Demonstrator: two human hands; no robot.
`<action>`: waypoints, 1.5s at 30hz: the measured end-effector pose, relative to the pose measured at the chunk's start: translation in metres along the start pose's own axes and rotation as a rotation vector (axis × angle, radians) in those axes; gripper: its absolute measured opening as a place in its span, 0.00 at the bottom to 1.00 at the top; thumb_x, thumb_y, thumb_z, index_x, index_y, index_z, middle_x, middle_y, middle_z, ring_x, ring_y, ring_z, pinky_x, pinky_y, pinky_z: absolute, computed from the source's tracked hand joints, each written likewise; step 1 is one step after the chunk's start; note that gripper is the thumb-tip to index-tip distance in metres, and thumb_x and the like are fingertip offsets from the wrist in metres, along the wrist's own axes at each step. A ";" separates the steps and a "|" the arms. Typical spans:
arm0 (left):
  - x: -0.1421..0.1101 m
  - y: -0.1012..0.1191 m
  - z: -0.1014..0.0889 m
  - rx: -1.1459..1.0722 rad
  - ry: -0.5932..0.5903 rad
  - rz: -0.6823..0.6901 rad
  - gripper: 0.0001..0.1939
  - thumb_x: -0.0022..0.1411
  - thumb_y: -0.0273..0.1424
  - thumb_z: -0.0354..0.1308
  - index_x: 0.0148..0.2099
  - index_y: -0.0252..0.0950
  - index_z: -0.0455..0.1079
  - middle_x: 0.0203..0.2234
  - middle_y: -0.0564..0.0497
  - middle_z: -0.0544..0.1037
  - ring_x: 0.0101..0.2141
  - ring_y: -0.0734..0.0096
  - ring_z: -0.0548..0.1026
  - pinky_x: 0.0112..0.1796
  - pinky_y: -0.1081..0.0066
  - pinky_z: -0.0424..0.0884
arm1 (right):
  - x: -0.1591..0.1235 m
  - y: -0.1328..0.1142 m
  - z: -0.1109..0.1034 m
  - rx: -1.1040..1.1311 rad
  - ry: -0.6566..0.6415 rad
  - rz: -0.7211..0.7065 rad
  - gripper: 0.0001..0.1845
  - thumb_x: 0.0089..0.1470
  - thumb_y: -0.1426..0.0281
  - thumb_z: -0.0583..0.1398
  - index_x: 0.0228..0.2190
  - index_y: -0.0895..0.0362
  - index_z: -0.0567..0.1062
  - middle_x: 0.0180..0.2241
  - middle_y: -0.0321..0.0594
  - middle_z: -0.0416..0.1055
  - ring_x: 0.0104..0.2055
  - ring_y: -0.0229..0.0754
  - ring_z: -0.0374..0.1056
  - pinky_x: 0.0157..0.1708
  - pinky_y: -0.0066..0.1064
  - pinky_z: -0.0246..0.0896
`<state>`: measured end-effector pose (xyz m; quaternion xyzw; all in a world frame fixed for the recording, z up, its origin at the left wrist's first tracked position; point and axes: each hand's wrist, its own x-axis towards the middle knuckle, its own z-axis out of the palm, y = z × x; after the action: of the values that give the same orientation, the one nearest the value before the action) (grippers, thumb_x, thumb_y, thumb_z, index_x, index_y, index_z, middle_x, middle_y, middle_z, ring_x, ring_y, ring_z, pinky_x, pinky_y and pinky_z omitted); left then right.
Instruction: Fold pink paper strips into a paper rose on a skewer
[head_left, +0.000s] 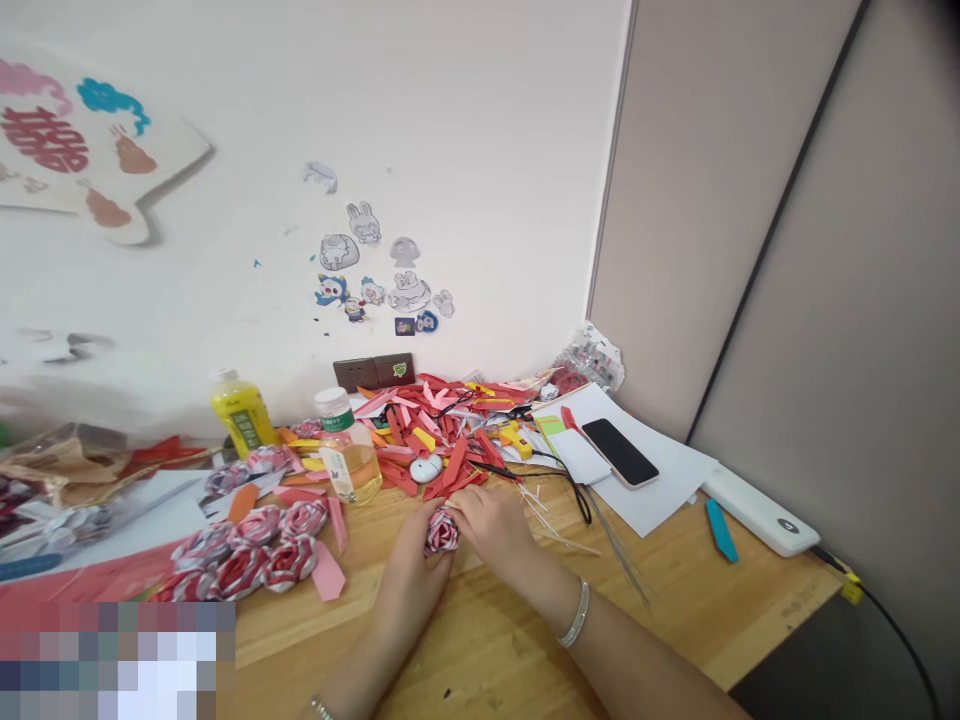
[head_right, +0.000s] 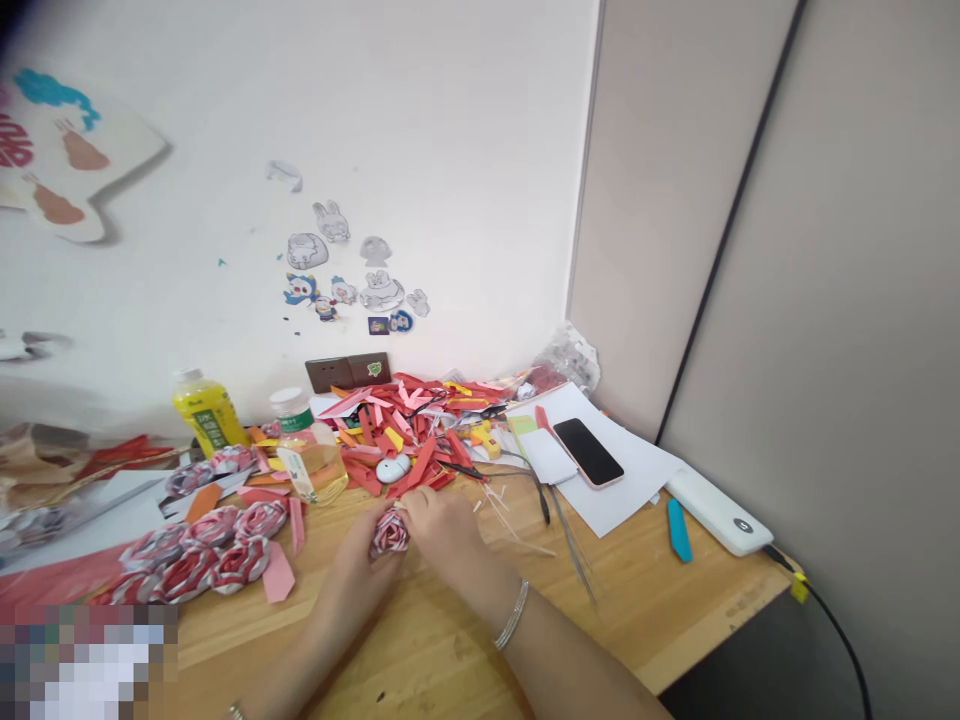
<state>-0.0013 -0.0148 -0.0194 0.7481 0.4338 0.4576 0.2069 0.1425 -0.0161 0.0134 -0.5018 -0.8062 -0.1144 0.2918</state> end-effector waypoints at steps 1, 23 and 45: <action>0.000 -0.001 0.000 -0.003 -0.001 0.002 0.25 0.49 0.22 0.51 0.51 0.35 0.61 0.44 0.44 0.72 0.45 0.60 0.71 0.45 0.59 0.67 | 0.000 0.000 0.000 -0.005 -0.006 0.002 0.10 0.59 0.68 0.52 0.34 0.59 0.71 0.28 0.41 0.72 0.31 0.40 0.68 0.27 0.27 0.55; 0.000 0.001 0.000 0.022 -0.044 -0.004 0.24 0.49 0.22 0.50 0.51 0.33 0.60 0.43 0.43 0.72 0.45 0.59 0.70 0.45 0.59 0.67 | 0.002 -0.005 -0.005 -0.053 -0.092 -0.002 0.09 0.58 0.74 0.52 0.32 0.59 0.72 0.29 0.40 0.72 0.30 0.40 0.68 0.26 0.27 0.56; 0.001 0.005 -0.002 0.036 -0.037 -0.026 0.24 0.47 0.21 0.50 0.49 0.34 0.62 0.42 0.44 0.74 0.44 0.59 0.72 0.43 0.60 0.68 | 0.003 -0.007 -0.005 -0.026 -0.114 0.066 0.09 0.59 0.73 0.52 0.34 0.60 0.72 0.29 0.42 0.73 0.32 0.40 0.69 0.28 0.26 0.57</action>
<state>-0.0006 -0.0172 -0.0142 0.7544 0.4477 0.4330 0.2072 0.1376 -0.0196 0.0198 -0.5377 -0.8029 -0.0865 0.2423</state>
